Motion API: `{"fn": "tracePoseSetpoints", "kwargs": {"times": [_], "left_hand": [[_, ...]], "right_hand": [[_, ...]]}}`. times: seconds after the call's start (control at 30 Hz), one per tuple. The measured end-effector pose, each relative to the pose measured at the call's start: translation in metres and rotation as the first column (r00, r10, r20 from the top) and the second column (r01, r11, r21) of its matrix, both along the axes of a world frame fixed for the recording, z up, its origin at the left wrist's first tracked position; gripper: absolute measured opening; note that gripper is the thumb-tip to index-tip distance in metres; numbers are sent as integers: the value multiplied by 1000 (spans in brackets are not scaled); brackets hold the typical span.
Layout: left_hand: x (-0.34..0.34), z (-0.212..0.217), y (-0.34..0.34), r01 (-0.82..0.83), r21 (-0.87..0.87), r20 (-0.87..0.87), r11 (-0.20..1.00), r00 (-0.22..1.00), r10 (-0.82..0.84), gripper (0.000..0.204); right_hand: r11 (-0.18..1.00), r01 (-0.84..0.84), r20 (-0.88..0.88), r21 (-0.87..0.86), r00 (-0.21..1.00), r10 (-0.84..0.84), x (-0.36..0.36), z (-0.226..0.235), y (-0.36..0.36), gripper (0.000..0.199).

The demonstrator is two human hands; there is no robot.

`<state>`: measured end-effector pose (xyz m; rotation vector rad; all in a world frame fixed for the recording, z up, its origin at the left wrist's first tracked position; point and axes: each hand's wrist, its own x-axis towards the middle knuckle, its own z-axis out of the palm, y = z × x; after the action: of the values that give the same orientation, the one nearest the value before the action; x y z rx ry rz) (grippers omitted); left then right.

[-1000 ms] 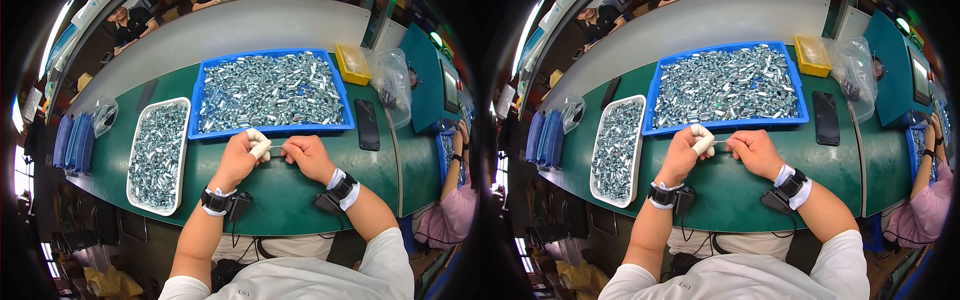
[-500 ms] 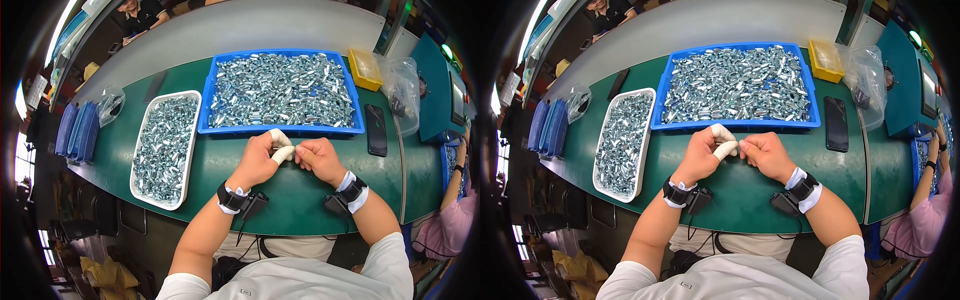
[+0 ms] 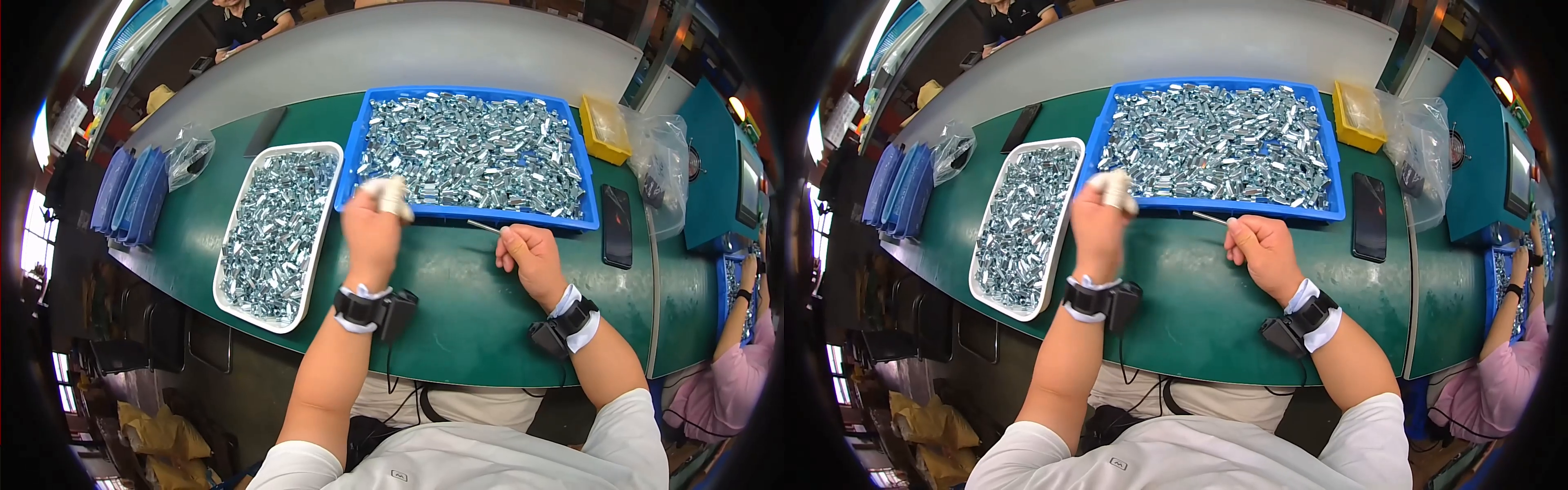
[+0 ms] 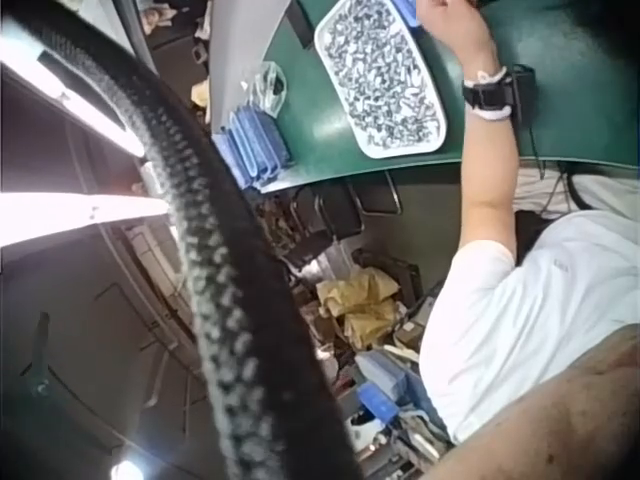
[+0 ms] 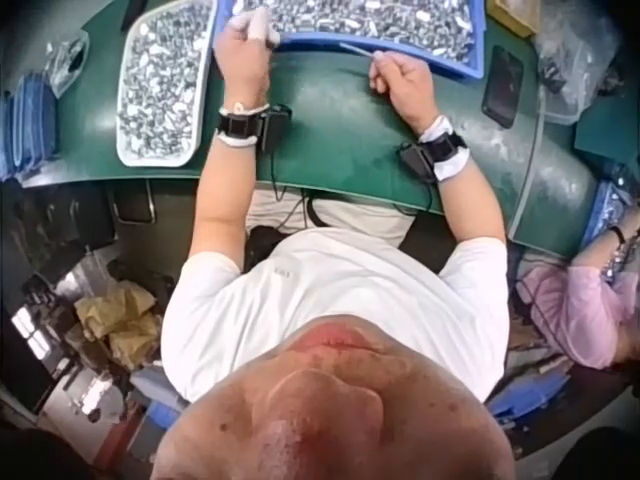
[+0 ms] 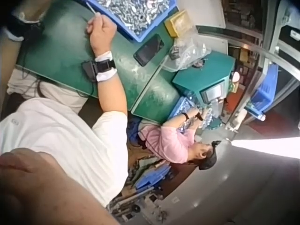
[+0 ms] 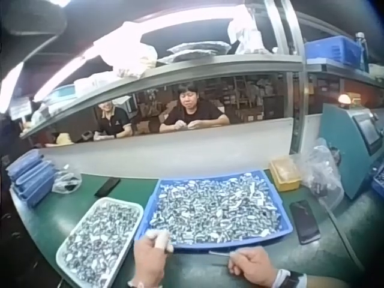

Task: The person picks up a metal part from a blue tray and slides it onto a metal rod to check it. After inspecting the part, the person removes it from the rod and places it into a white tray, repeating the process.

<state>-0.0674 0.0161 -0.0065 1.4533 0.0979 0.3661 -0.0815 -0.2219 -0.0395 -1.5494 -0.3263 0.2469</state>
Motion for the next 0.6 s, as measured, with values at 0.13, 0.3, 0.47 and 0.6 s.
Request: {"fn": "tracePoseSetpoints", "kwargs": {"times": [0.13, 0.3, 0.47, 0.6], "left_hand": [[14, 5, 44, -394, -174, 151, 902, 895, 420, 17], [9, 9, 24, -333, 5, 136, 943, 934, 329, 20], [21, -8, 3, -150, 626, 158, 765, 985, 64, 17], [46, 0, -1, -41, 905, 101, 423, 987, -122, 19]], "right_hand": [[1000, -15, -22, 15, 1000, 15, 1, 1, 0, 38], [999, -29, -39, 45, 999, 31, 2, -2, -3, 37], [995, -49, -56, 87, 997, 54, 2, -1, 0, 37], [992, -54, -50, 112, 997, 60, 3, -2, -1, 37]]}}
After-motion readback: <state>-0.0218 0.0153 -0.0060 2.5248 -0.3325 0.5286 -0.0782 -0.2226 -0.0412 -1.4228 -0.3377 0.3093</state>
